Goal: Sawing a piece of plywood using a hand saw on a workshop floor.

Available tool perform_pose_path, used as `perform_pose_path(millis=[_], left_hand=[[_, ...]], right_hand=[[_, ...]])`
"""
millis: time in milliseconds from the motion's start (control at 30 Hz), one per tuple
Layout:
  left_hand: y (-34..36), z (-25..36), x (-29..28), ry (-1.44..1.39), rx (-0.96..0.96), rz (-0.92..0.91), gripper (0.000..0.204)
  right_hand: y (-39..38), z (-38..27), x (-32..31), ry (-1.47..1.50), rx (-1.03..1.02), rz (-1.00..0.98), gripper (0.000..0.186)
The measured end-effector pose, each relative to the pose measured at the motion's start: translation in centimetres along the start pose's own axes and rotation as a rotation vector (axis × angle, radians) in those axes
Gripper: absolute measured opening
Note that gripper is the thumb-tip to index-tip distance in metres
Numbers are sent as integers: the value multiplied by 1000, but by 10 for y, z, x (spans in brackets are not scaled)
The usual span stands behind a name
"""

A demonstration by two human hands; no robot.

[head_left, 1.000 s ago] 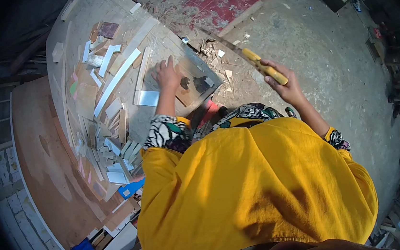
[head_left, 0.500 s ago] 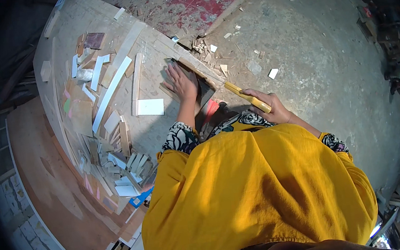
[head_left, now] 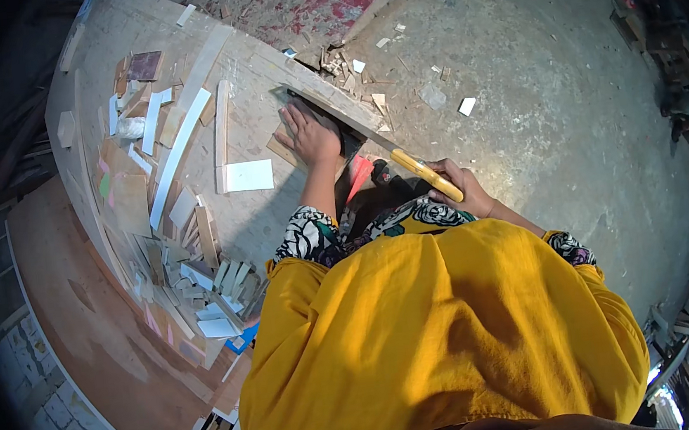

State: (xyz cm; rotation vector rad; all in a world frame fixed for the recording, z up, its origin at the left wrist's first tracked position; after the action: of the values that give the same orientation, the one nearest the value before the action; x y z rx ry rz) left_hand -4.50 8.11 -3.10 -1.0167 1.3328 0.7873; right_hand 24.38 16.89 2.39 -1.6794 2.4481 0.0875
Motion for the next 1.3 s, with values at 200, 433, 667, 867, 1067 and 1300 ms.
perform_pose_path(millis=[200,433,667,867,1067,1300], left_hand=[[-17,-1,8,38,25,0,73],[-16,3,11,77,9,35,65],[-16,3,16,126,15,15,68],[-13,-6,29,161,14,86,71],[-20,13,2,82,48,16,73],[-14,0,20,51,87,111,76]], right_hand=[[-23,9,6,-54,-65,-40,44],[-29,8,7,12,-71,33,41],[-26,4,-1,-65,-130,46,38],[-30,4,11,-119,-155,63,43],[-24,5,12,-172,-128,81,44],[-11,0,20,-109,-64,54,42]])
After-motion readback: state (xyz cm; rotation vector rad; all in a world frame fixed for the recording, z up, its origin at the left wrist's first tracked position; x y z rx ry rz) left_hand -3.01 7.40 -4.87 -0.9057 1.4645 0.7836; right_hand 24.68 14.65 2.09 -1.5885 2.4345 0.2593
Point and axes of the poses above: each hand's wrist, its own y-axis towards the middle knuckle, its own x-axis out of the palm, z = x × y, the point moved 6 cm from there along y, towards the middle knuckle, and after that the axes turned 7 degrees about -x, right-handed, at the moved point
